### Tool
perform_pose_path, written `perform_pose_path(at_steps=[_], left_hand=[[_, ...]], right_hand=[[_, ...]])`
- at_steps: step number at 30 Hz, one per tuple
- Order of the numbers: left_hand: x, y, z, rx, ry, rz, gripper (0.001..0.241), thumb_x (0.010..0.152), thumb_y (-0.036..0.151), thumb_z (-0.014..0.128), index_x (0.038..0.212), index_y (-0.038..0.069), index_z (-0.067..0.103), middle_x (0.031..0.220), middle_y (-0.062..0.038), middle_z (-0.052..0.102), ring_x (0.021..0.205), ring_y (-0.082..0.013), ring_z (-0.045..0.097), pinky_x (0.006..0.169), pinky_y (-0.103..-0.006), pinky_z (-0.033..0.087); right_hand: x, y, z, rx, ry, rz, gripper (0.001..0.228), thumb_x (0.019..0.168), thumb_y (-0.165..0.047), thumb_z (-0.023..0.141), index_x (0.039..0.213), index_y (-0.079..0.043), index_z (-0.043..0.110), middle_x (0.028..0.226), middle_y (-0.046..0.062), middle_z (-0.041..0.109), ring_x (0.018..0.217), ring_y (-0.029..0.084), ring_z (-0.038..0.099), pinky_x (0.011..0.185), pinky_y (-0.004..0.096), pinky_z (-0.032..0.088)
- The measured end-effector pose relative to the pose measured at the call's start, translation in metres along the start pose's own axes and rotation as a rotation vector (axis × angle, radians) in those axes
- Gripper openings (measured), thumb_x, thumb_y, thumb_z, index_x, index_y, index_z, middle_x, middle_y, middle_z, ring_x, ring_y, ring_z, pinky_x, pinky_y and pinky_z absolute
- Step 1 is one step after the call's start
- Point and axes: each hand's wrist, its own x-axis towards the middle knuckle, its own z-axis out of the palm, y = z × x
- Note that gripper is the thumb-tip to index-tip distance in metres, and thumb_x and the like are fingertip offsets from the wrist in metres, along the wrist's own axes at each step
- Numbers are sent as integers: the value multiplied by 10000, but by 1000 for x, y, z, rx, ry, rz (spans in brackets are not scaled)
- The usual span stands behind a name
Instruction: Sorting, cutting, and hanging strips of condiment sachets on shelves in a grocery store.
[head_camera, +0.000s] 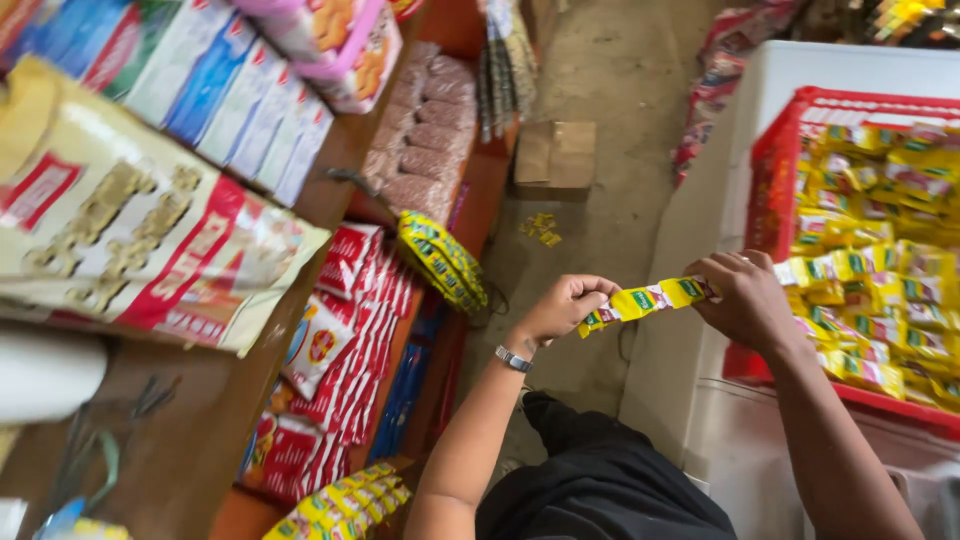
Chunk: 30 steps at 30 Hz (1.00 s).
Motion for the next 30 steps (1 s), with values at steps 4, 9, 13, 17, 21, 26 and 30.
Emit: perform_pose_path(at_steps=[4,9,13,17,21,26,30], left_hand=[[-56,11,-20,-55,107,39,258,1049,101,528,1230,-32,655,973,-45,697,798,-84,658,683,-292,601],[-126,17,-40,-178,261,107,239,1061,115,502,1200,-23,640,882,-37,650,693,-101,638,624,-292,589],[-179,10,-51,-325,369,179,234,1066,134,531,1209,-7,650,855,-24,632,668,-96,618,584,-260,529],[-235,4,-53,-380,525,265,227,1066,170,609,1230,26,672,833,-11,622,645,-80,581,554,-223,465],[-283,-13,-53,-497,671,307,217,1041,189,649,1212,57,669,850,5,627,650,-74,579,568,-215,469],[-348,-40,-56,-824,804,524,197,993,126,673,1184,78,669,923,5,657,687,-76,593,636,-227,491],[-403,-65,-56,-936,890,699,142,987,76,695,1126,56,668,952,-13,671,762,-91,609,689,-250,505]], right_hand=[[16,-22,5,16,-40,52,237,725,-211,814,933,-153,717,884,31,713,862,275,683,851,435,510],[25,-54,17,82,-81,83,213,776,-252,824,918,-129,722,820,73,697,797,325,681,700,440,532],[35,-93,17,215,-126,26,243,766,-219,831,943,-93,723,806,96,690,761,309,674,688,411,530],[40,-145,4,352,-171,-83,272,747,-170,828,991,-91,738,819,96,688,730,257,671,696,366,531],[50,-205,-5,422,-230,-254,291,737,-171,826,1006,-97,742,841,83,695,745,238,678,696,350,531],[51,-282,6,426,-255,-465,370,712,-210,852,1041,-77,747,865,100,692,774,273,672,702,379,530],[46,-332,33,503,-333,-552,387,726,-239,860,1052,-69,739,864,104,687,761,276,667,693,389,531]])
